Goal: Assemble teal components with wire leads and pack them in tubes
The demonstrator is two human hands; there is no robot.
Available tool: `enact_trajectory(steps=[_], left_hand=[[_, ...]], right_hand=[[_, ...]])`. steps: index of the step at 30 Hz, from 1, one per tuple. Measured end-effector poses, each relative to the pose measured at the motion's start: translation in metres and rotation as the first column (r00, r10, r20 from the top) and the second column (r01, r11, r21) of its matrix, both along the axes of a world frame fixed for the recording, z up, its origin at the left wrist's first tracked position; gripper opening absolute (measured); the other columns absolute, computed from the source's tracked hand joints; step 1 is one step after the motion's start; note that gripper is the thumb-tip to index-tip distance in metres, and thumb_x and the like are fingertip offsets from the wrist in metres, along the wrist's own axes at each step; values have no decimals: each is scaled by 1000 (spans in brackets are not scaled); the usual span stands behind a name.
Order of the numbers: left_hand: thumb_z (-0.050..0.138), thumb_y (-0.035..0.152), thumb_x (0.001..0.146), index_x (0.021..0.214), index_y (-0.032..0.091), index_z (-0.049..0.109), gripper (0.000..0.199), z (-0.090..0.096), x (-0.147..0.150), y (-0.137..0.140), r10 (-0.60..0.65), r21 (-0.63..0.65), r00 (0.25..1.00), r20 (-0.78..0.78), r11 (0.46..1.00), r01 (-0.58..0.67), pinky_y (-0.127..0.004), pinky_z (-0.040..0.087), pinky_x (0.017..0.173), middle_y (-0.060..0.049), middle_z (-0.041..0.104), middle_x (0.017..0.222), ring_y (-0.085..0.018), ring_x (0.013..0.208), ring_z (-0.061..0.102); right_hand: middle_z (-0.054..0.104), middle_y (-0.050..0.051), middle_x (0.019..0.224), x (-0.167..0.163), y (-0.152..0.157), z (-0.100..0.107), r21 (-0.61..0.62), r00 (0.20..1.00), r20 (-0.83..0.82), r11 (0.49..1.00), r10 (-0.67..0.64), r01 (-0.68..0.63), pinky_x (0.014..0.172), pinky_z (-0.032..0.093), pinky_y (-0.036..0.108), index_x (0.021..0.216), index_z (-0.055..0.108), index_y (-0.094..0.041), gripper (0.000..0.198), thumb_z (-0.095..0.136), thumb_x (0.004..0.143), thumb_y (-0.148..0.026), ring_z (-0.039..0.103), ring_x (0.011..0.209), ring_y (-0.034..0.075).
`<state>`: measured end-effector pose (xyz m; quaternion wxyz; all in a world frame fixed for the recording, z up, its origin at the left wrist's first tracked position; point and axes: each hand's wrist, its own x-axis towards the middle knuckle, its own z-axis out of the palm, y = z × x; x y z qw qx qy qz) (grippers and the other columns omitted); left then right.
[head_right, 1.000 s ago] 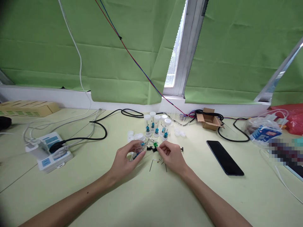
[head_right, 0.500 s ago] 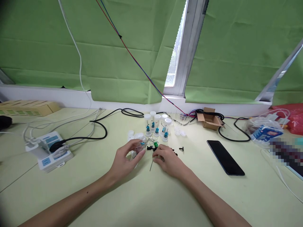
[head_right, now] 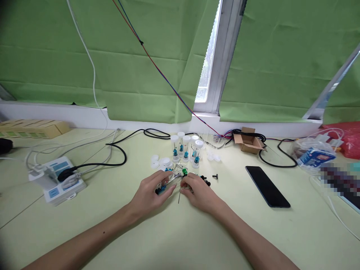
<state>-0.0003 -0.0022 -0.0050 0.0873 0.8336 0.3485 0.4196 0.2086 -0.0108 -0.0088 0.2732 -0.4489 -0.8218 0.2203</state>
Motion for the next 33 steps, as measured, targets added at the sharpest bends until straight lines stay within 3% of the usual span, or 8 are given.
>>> enact_trajectory(steps=[25, 33], left_hand=[[60, 21, 86, 113, 21, 58, 28, -1, 1, 0, 1, -11, 1000, -28, 1000, -1, -26, 47, 66, -2, 62, 85, -14, 75, 59], [60, 20, 85, 113, 20, 59, 28, 0, 1, -1, -4, -17, 1000, -30, 1000, 4, -25, 46, 65, -2, 62, 85, -14, 73, 58]], right_hand=[[58, 1, 85, -1, -1, 3, -86, 1000, -9, 996, 3, -4, 71, 41, 29, 83, 57, -20, 7, 60, 89, -18, 54, 82, 19], [59, 2, 86, -1, -1, 2, -37, 1000, -11, 999, 24, -24, 72, 42, 31, 83, 58, -20, 7, 63, 88, -20, 54, 83, 19]])
